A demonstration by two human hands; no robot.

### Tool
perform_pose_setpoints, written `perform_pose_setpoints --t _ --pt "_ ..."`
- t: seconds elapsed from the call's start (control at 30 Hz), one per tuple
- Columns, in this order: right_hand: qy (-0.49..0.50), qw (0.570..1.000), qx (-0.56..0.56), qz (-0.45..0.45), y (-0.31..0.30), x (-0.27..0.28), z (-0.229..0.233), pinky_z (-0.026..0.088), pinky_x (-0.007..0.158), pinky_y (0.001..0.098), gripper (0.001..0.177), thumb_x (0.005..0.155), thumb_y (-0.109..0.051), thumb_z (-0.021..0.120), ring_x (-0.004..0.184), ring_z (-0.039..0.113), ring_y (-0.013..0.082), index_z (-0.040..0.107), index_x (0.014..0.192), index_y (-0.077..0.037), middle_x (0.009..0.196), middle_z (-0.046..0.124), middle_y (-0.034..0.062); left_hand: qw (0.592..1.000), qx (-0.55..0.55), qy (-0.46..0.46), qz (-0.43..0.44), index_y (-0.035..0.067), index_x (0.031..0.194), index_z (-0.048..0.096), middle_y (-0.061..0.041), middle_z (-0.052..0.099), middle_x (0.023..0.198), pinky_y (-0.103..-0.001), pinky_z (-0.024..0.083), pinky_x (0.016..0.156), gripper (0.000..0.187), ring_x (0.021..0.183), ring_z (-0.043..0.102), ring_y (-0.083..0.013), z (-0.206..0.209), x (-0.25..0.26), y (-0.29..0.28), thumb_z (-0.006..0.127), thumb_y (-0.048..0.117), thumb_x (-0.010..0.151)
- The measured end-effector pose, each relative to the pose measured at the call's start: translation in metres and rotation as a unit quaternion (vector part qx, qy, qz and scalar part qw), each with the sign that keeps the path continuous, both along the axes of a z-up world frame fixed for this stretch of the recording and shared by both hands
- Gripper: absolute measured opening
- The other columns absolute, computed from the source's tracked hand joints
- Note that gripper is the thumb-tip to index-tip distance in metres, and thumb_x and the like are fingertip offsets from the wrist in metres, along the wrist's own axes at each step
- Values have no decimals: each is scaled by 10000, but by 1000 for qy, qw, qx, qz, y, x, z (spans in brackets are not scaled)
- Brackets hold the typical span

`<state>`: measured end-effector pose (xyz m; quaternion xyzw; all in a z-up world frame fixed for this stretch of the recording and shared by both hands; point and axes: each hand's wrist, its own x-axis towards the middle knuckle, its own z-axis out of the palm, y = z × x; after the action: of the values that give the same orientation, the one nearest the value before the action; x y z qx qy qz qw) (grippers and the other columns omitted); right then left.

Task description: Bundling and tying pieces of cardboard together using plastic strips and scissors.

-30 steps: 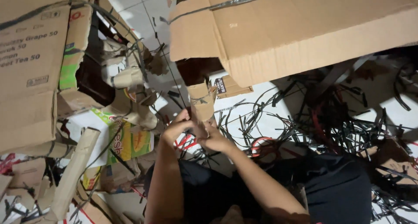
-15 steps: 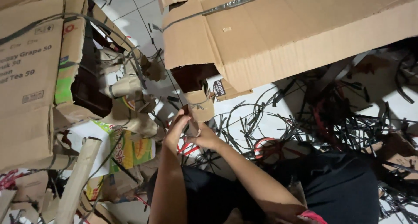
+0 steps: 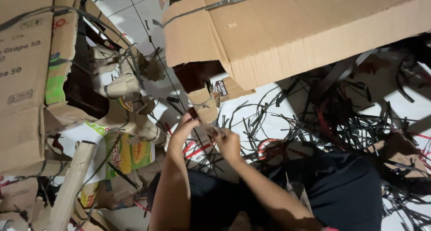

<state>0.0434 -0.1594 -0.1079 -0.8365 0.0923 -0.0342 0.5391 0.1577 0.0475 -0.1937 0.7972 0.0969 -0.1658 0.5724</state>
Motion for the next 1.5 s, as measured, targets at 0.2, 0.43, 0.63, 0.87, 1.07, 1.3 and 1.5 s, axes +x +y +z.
perform_pose_setpoints --t 0.2,0.43,0.63,0.87,1.07,1.3,1.5 --pt "-58 998 1 -6 -39 48 -7 563 682 360 56 897 -166 777 773 740 346 814 921 -133 820 786 108 996 -68 -61 6 -49 1322 591 -248 630 1208 -505 440 1082 646 1194 589 -325 88 -33 -43 731 118 714" --pt "-8 980 103 -168 -87 97 -98 504 641 347 299 740 -326 942 666 663 267 738 737 -108 692 725 107 987 69 -134 54 103 1279 520 -98 713 1188 -478 559 1001 820 1203 655 -292 92 -49 -90 920 221 573" --pt "219 952 136 -164 -123 60 -143 492 571 441 584 959 -539 556 645 673 319 717 920 21 757 693 226 965 107 -160 178 120 1170 569 -128 748 1044 -526 597 896 691 1086 708 -360 113 -57 -119 891 233 569" --pt "214 976 38 12 -58 100 -49 501 1006 587 926 1002 -687 112 1286 582 474 498 1460 20 1366 597 329 945 138 -152 253 148 1159 618 -120 771 973 -522 610 866 695 1036 728 -344 110 -51 -130 891 267 531" --pt "206 969 115 74 -11 145 -109 608 640 424 543 1035 -468 481 806 751 334 741 1143 -4 904 753 237 993 -35 -41 105 55 1100 704 -179 741 1127 -522 547 877 607 1163 671 -367 90 -41 -80 910 207 549" --pt "169 966 197 -3 -7 194 -190 447 261 334 486 990 -361 669 317 556 265 713 725 44 477 572 191 842 -462 125 249 142 806 646 18 478 788 -288 429 898 175 879 541 -127 28 -7 -30 701 275 706" --pt "284 944 160 43 -11 183 -111 588 448 455 260 871 31 653 643 707 422 625 1060 207 707 610 308 905 -295 143 271 -94 1258 595 -226 648 1283 -278 477 845 461 1082 607 -243 -12 25 -53 645 209 914"
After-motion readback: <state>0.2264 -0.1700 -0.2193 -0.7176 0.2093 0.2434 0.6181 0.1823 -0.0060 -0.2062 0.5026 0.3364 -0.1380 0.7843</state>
